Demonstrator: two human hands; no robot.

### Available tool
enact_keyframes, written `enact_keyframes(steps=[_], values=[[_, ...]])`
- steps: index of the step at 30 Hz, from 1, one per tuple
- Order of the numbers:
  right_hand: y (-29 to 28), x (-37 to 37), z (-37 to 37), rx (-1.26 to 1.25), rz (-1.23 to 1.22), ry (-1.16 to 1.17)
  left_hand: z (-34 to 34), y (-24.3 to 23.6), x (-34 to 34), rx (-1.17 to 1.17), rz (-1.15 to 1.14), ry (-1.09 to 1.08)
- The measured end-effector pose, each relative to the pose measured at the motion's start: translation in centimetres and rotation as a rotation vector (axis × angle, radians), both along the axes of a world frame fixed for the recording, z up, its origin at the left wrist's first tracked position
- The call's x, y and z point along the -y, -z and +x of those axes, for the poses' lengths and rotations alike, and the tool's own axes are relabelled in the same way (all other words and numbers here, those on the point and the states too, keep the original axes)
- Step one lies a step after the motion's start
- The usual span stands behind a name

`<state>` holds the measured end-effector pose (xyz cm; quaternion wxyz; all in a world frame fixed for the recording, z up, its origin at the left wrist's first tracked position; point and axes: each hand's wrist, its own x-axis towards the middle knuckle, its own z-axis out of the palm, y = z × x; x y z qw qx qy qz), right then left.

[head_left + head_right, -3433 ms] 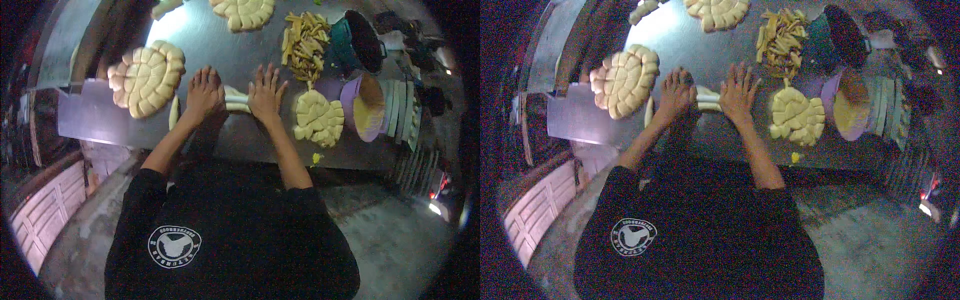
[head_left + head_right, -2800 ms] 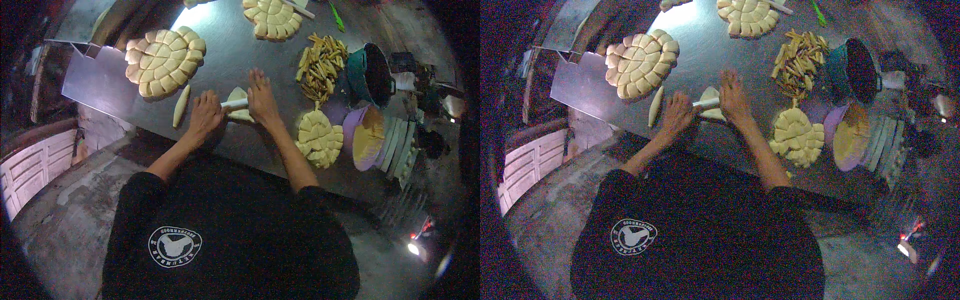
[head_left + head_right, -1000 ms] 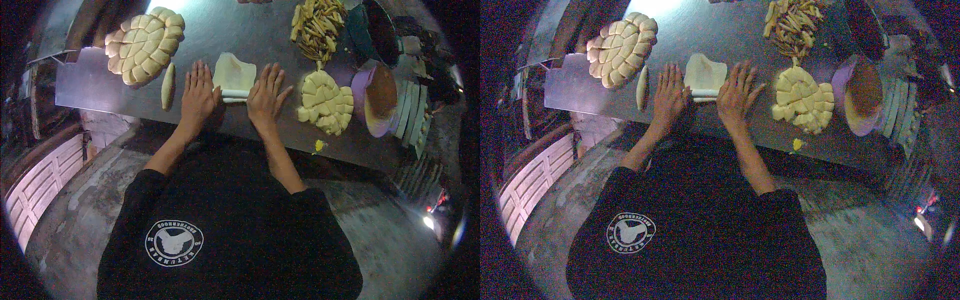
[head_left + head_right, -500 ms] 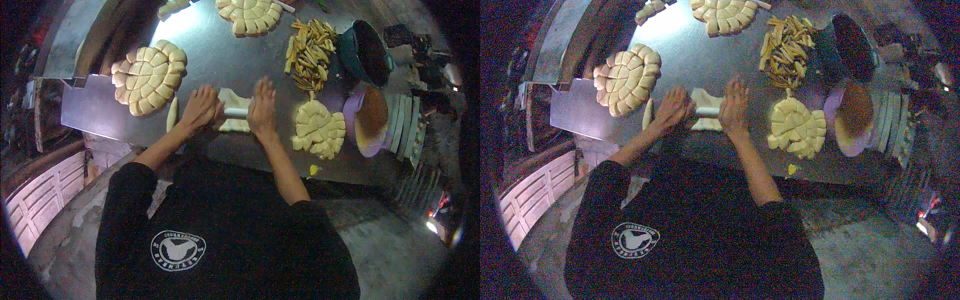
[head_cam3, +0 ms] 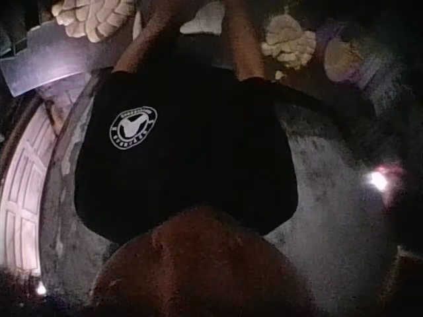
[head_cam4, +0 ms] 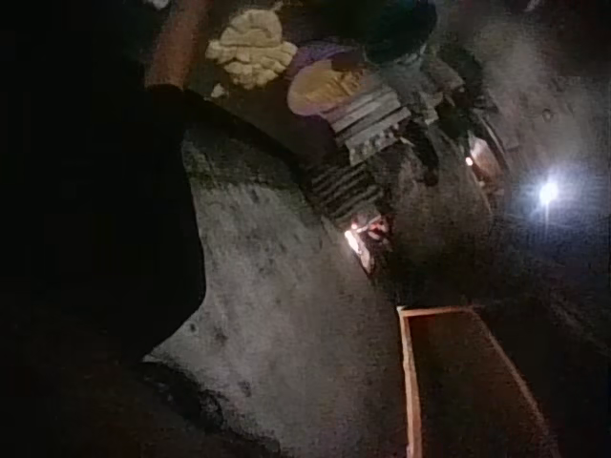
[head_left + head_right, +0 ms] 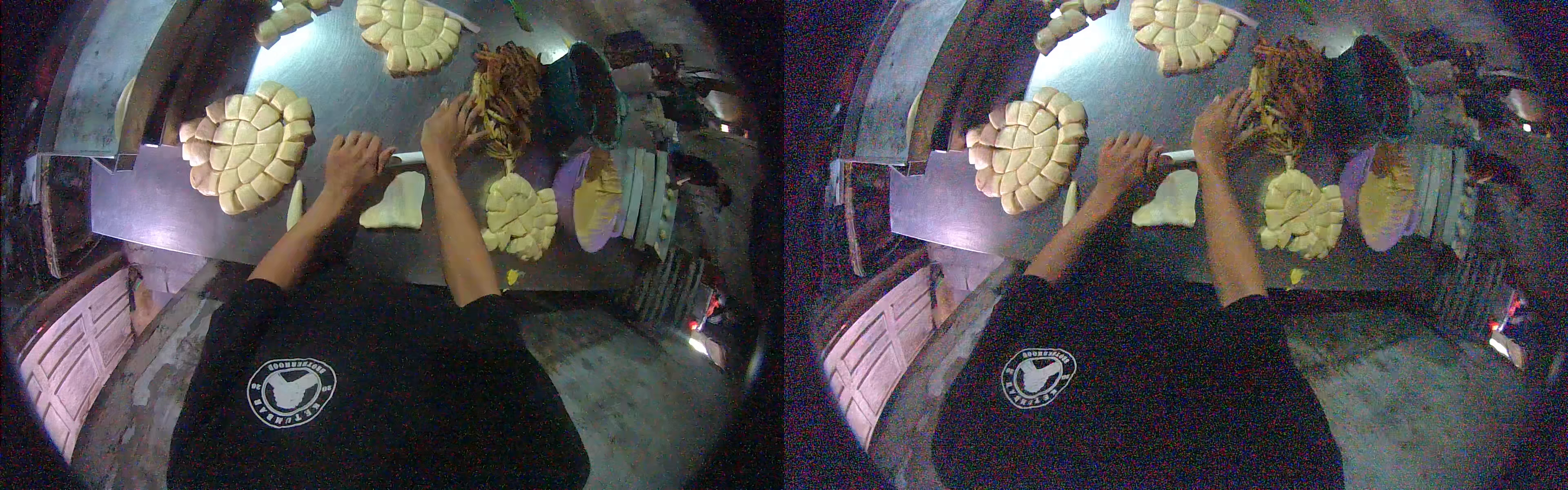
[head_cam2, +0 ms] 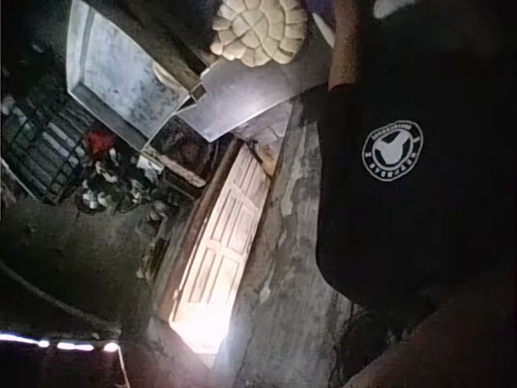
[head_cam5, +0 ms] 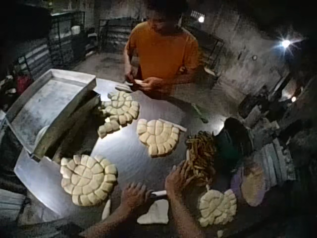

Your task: The person prepares pieces of dough by rolling them into flat shapes, placing fillings inside, and then rolling them into cylinders. The person then places the dough cylinders onto a metal tray alongside other shaped dough items.

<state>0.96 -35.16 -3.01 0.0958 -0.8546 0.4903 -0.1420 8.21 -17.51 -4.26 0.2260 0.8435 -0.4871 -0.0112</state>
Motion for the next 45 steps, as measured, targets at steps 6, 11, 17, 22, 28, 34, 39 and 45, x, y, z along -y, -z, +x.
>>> enact_keyframes(steps=[6,11,17,22,28,34,39,45], values=[[1.7,-4.9,-9.7,-0.056,0.123,-0.281,-3.4,0.7,-4.3,0.024,0.053,0.060],[1.7,-4.6,-7.4,-0.045,-0.156,-0.258,-4.1,2.0,-2.7,0.232,-0.026,-0.223],[0.2,-8.6,-12.0,-0.173,-0.044,-0.285,-7.4,0.0,-6.3,0.135,0.112,-0.217],[-0.6,-11.3,-15.6,-0.189,-0.055,-0.319,-10.8,-0.3,-9.3,0.116,0.218,-0.155],[1.1,-11.7,-15.6,0.334,0.224,-0.462,-8.8,-2.2,-11.7,0.087,0.296,0.123],[1.1,-7.6,-13.7,0.251,0.226,-0.574,-3.7,-1.2,-7.3,0.118,-0.110,0.270],[-0.4,-3.3,-7.1,-0.182,-0.145,-0.423,-1.3,0.6,-0.2,0.294,-0.111,-0.051],[1.0,3.0,-2.8,-0.083,-0.161,-0.363,3.2,0.0,5.6,0.055,-0.110,-0.114]])
